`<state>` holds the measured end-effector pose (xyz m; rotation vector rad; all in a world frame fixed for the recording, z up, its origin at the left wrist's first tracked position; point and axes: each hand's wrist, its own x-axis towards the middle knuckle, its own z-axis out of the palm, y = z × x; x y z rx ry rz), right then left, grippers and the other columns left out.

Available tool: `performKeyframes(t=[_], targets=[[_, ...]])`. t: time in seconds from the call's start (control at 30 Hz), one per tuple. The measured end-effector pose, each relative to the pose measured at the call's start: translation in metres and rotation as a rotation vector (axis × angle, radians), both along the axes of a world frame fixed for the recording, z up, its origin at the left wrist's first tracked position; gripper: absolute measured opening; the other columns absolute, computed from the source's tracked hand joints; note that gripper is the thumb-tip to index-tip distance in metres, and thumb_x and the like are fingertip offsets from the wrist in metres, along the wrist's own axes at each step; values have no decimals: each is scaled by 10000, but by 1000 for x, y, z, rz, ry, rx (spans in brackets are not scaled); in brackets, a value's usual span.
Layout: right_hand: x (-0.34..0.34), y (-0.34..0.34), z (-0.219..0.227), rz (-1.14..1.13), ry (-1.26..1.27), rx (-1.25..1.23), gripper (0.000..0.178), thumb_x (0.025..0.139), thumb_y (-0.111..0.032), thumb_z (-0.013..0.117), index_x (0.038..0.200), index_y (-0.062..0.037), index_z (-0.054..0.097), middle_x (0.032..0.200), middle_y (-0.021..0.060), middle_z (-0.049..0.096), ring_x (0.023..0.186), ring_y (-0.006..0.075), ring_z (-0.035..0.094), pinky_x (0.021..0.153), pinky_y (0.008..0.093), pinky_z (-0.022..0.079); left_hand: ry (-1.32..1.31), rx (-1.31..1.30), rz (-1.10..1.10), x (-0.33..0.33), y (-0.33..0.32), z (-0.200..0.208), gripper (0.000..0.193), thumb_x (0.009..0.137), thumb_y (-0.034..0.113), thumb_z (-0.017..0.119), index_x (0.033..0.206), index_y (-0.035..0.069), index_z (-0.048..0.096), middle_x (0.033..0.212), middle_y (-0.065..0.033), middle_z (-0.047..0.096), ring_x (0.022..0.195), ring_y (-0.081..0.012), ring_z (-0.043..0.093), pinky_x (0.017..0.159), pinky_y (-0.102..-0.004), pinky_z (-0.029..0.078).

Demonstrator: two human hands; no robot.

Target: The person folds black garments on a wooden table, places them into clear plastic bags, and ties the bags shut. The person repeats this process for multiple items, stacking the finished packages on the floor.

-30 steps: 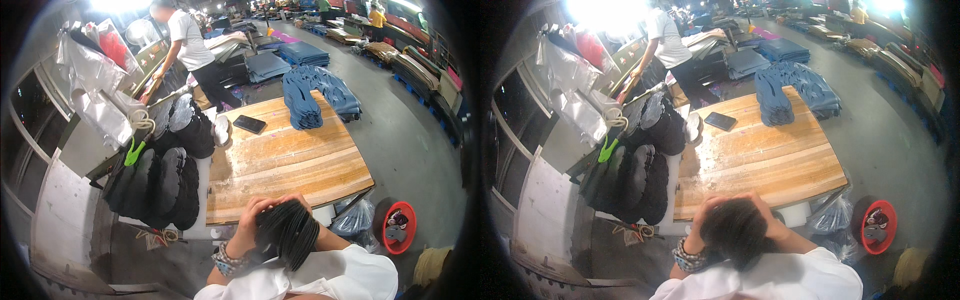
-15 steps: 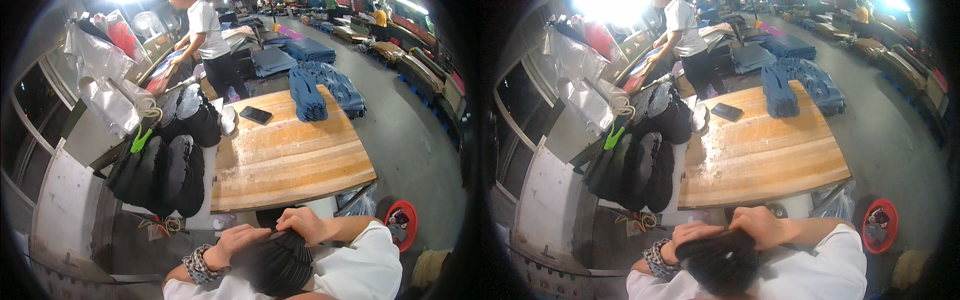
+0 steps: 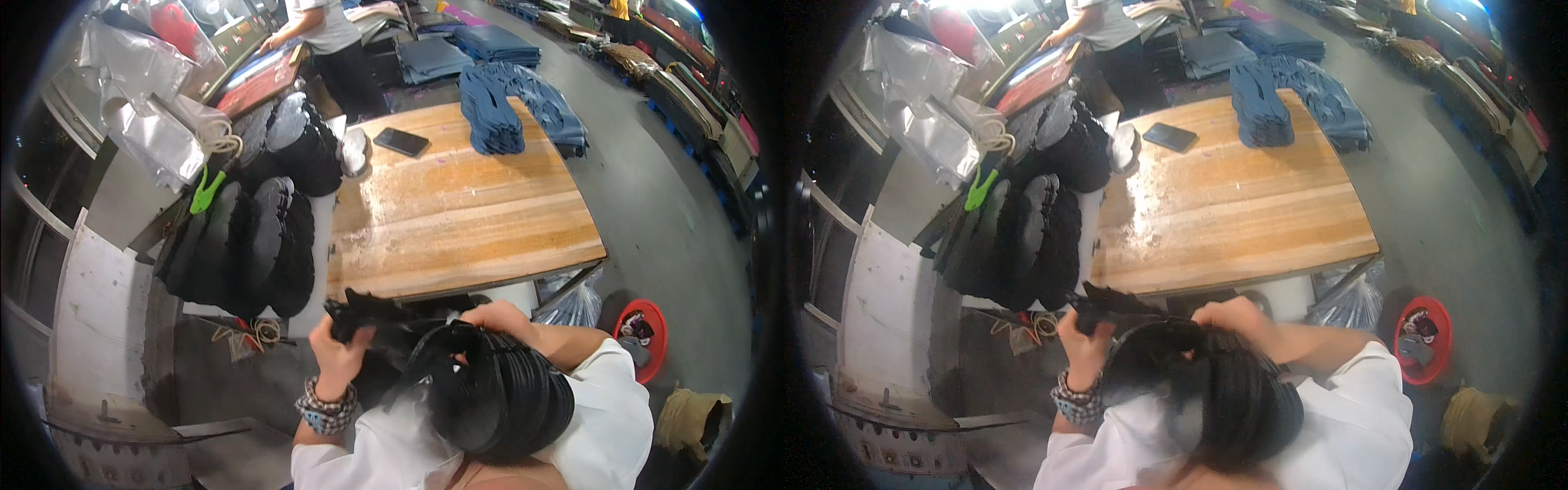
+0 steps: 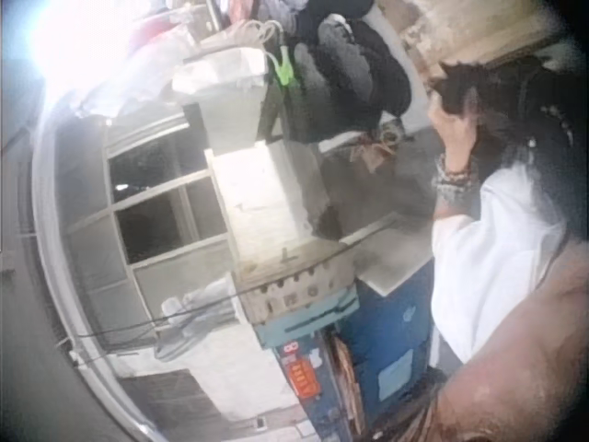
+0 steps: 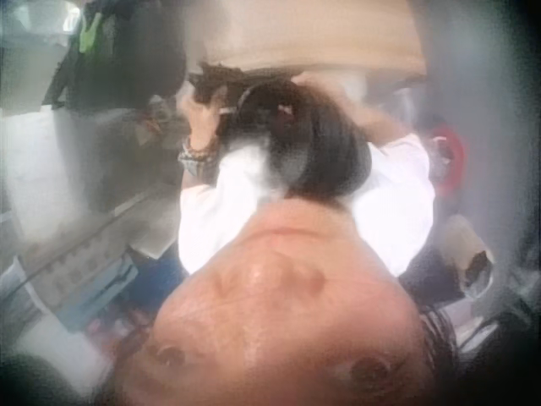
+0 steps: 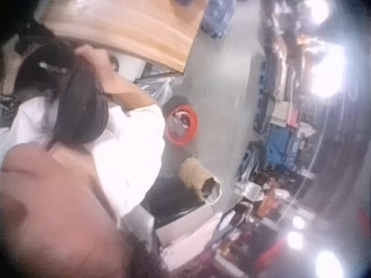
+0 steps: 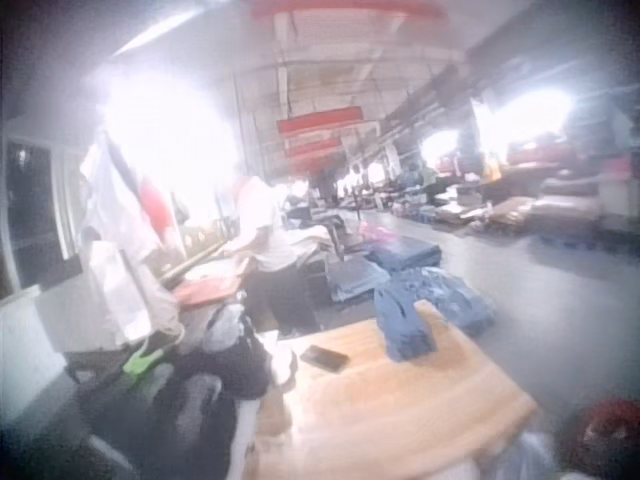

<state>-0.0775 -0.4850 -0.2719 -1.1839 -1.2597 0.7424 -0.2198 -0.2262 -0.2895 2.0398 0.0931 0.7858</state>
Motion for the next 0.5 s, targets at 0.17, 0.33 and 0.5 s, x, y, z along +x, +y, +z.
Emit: performKeyframes(t=[0.17, 0.33, 0.5], targets=[[-9, -18, 17, -404, -240, -220, 206, 815, -162, 689, 975, -46, 632, 921, 97, 666, 885, 217, 638, 771, 309, 489, -150, -685, 180, 49, 9, -4, 142, 856, 82, 701, 948, 18, 614, 786, 24, 628, 606, -26, 535, 527, -179, 416], [-2, -92, 7, -1219, 166, 195, 214, 864, -224, 624, 999, -59, 645, 903, 103, 659, 858, 238, 643, 777, 349, 511, -350, -1078, 585, 32, 58, 1, 323, 925, 225, 639, 1169, 23, 575, 1144, -68, 628, 935, -133, 625, 708, -239, 523], [60, -123, -24, -1182, 792, 581, 202, 925, -191, 543, 1017, -39, 639, 915, 107, 660, 843, 227, 650, 794, 368, 533, -155, -773, 527, 2, 48, -27, 417, 887, 165, 686, 1213, -29, 513, 955, -68, 625, 792, -139, 599, 695, -238, 503]])
